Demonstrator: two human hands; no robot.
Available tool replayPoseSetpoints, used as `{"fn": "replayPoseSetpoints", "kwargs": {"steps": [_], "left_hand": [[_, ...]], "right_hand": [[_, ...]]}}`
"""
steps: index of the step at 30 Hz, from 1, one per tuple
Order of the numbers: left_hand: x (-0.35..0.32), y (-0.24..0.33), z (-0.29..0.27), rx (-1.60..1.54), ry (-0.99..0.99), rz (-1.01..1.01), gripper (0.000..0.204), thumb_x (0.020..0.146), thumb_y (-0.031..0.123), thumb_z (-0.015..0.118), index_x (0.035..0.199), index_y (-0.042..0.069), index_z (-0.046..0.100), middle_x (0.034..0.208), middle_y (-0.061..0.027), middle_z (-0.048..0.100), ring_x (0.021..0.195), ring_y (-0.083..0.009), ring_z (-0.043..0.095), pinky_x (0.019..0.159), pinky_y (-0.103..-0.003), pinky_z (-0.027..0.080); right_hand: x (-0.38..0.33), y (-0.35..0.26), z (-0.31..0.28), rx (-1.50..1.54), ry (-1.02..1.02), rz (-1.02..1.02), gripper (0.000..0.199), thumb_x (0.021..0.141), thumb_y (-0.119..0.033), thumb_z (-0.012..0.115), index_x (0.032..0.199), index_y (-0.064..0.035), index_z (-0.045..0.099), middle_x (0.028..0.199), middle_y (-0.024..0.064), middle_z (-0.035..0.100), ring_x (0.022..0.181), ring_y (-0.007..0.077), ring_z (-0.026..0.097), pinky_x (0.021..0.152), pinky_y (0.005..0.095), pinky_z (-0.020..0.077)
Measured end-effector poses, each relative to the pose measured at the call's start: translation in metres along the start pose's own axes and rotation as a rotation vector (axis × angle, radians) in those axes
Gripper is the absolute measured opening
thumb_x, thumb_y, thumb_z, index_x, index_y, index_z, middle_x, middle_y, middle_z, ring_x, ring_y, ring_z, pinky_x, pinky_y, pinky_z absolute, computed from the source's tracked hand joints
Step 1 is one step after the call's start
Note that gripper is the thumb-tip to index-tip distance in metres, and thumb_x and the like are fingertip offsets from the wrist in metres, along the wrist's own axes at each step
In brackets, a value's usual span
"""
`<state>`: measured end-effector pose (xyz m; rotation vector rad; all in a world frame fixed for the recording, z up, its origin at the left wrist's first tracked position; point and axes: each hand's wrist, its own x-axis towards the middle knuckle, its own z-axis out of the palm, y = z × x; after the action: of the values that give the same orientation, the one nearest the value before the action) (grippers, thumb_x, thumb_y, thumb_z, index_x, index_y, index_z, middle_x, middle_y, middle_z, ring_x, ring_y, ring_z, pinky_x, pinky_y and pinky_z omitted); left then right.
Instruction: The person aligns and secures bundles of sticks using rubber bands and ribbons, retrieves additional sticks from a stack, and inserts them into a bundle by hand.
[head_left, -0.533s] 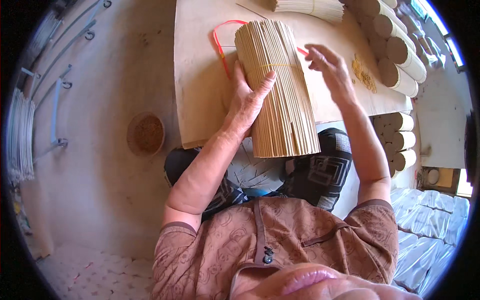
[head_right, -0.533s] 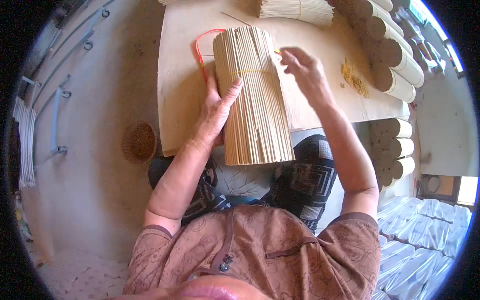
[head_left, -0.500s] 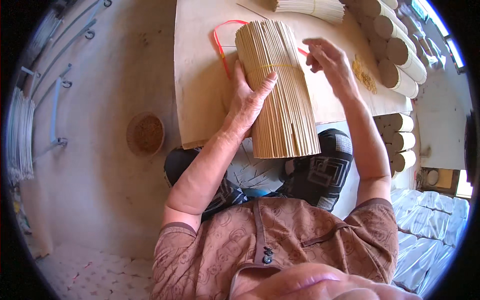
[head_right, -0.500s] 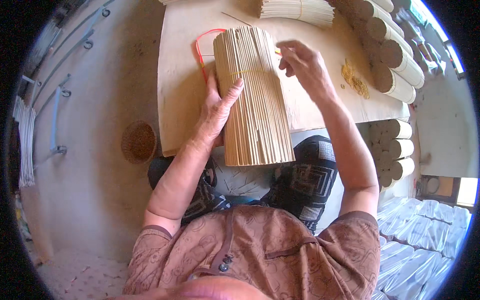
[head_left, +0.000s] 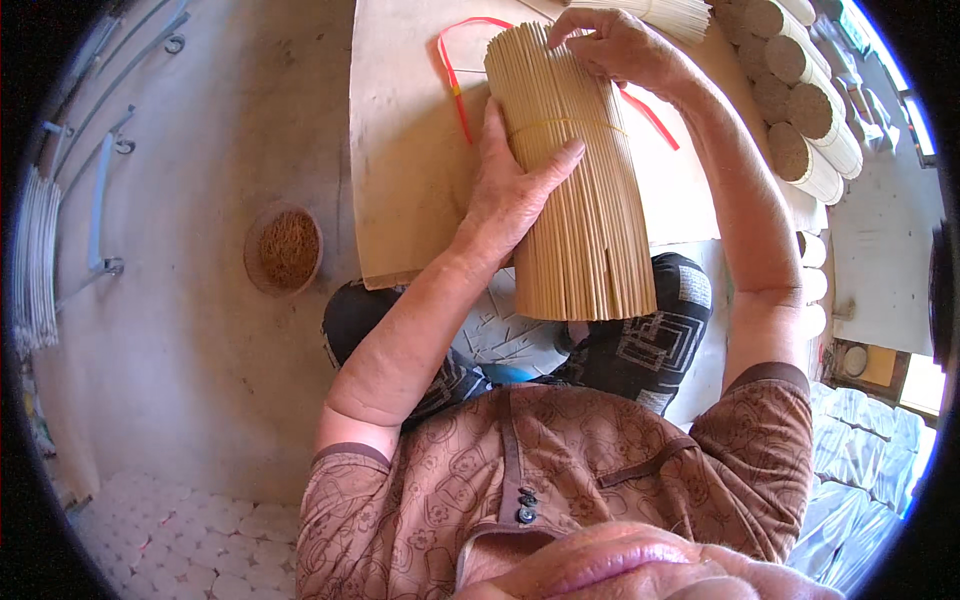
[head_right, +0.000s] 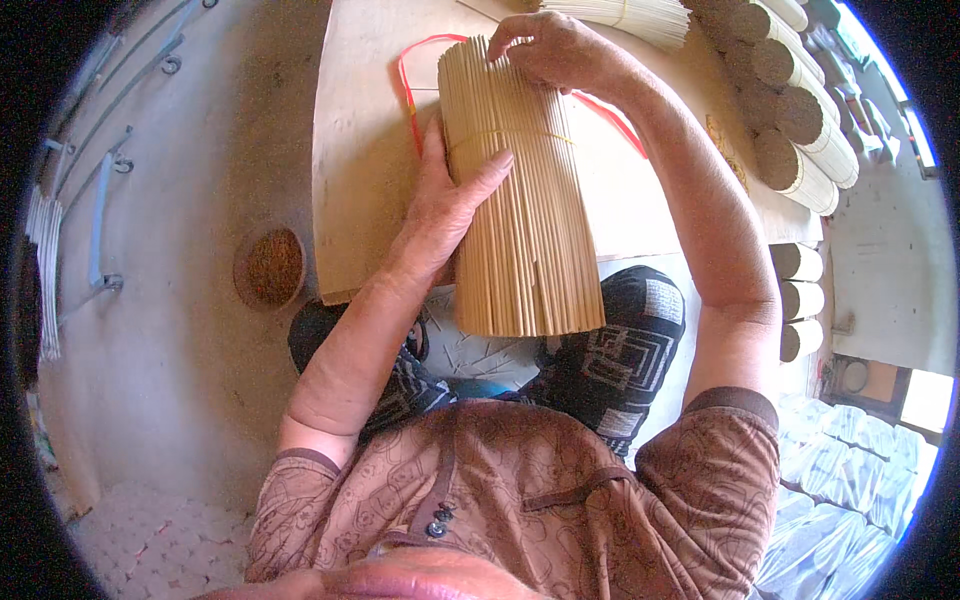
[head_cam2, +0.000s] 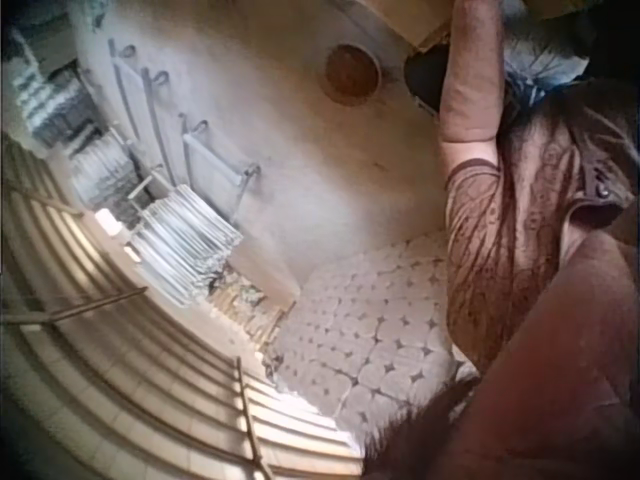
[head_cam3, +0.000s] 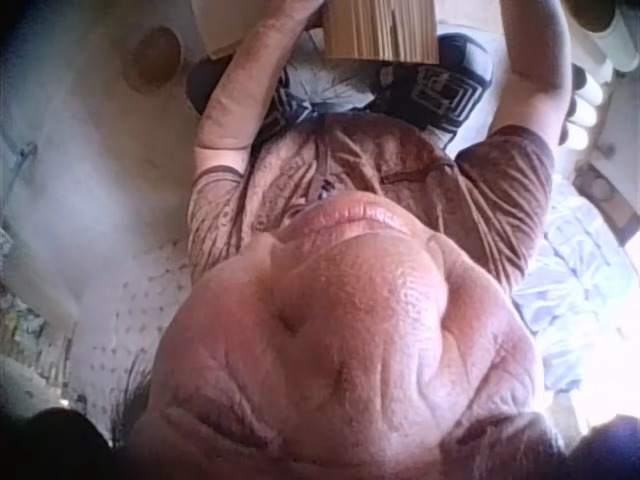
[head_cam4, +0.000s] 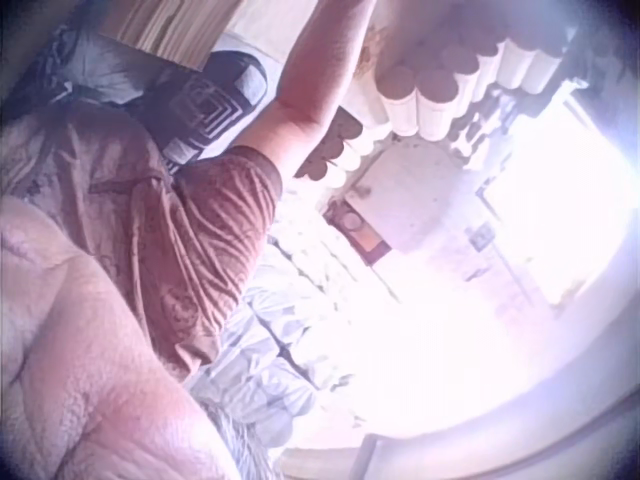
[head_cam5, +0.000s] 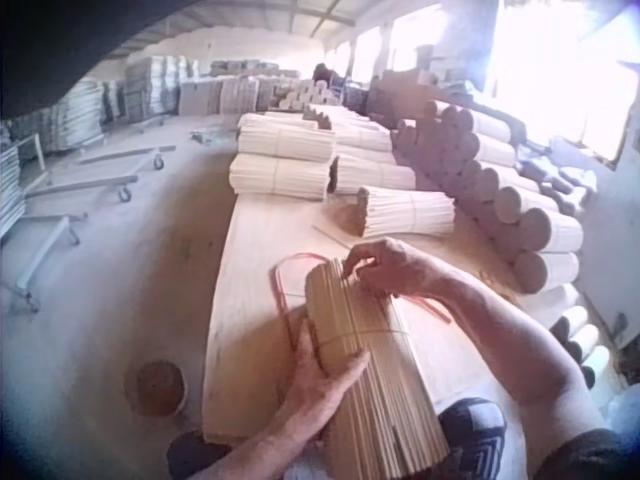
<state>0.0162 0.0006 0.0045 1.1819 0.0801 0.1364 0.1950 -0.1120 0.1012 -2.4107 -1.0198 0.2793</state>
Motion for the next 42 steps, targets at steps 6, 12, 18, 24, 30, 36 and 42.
{"fn": "replayPoseSetpoints", "kwargs": {"steps": [6,12,18,24,30,36,42], "left_hand": [[0.004,-0.006,-0.006,0.094,0.01,0.053,0.115,0.078,0.045,0.08,0.153,-0.002,0.007,0.143,-0.0253,0.035,0.131,-0.0322,0.044,0.109,-0.043,0.042],[-0.002,-0.004,-0.004,0.03,0.017,-0.028,0.12,0.076,0.046,0.081,0.154,-0.001,0.003,0.146,-0.0251,0.032,0.132,-0.0324,0.043,0.11,-0.044,0.041],[-0.004,-0.004,-0.005,0.038,0.029,-0.03,0.121,0.075,0.045,0.082,0.155,0.0,0.002,0.146,-0.0251,0.032,0.132,-0.0333,0.043,0.11,-0.044,0.041],[-0.001,-0.003,-0.003,0.064,0.013,-0.004,0.114,0.077,0.04,0.083,0.152,0.0,0.008,0.139,-0.0244,0.041,0.126,-0.032,0.05,0.101,-0.043,0.049],[-0.002,-0.001,0.003,0.013,0.027,0.069,0.111,0.075,0.037,0.085,0.15,-0.001,0.013,0.132,-0.0225,0.048,0.118,-0.0293,0.056,0.095,-0.04,0.053],[0.012,-0.018,-0.006,0.102,0.007,0.147,0.083,0.079,0.044,0.081,0.135,0.0,0.038,0.125,-0.0165,0.055,0.11,-0.024,0.059,0.096,-0.038,0.05],[0.013,-0.023,-0.006,0.055,-0.061,0.119,0.078,0.08,0.042,0.08,0.134,0.006,0.036,0.119,-0.0126,0.057,0.104,-0.0225,0.063,0.087,-0.038,0.056]], "right_hand": [[-0.014,-0.022,-0.012,0.071,-0.216,0.09,0.019,0.094,-0.017,0.053,0.102,-0.0104,0.069,0.059,-0.0023,0.05,0.048,0.0066,0.045,0.043,0.0245,0.0396],[-0.009,-0.008,-0.013,0.07,-0.005,0.028,0.025,0.097,-0.014,0.05,0.115,-0.0121,0.068,0.064,0.0,0.055,0.047,0.0067,0.046,0.041,0.0249,0.0407],[0.006,-0.025,-0.02,-0.086,-0.113,0.104,0.025,0.098,-0.021,0.054,0.115,-0.0106,0.068,0.086,0.0077,0.068,0.067,0.0101,0.057,0.055,0.0277,0.0457],[-0.016,-0.033,-0.022,0.03,-0.128,0.076,0.024,0.092,-0.013,0.053,0.108,-0.0098,0.071,0.072,0.0026,0.063,0.064,0.0107,0.058,0.056,0.0289,0.0485],[-0.041,-0.027,-0.016,0.113,-0.195,0.142,0.023,0.094,-0.019,0.053,0.107,-0.0101,0.071,0.064,-0.0016,0.058,0.056,0.0077,0.054,0.049,0.0255,0.0447],[-0.079,-0.05,-0.016,0.065,-0.181,0.154,0.024,0.095,-0.02,0.052,0.107,-0.0085,0.07,0.063,-0.0016,0.057,0.054,0.0074,0.053,0.048,0.025,0.0441],[-0.144,-0.089,-0.042,0.06,-0.099,0.251,0.046,0.101,-0.045,0.051,0.121,-0.0055,0.063,0.08,0.0054,0.065,0.069,0.0116,0.062,0.06,0.0274,0.0514]]}}
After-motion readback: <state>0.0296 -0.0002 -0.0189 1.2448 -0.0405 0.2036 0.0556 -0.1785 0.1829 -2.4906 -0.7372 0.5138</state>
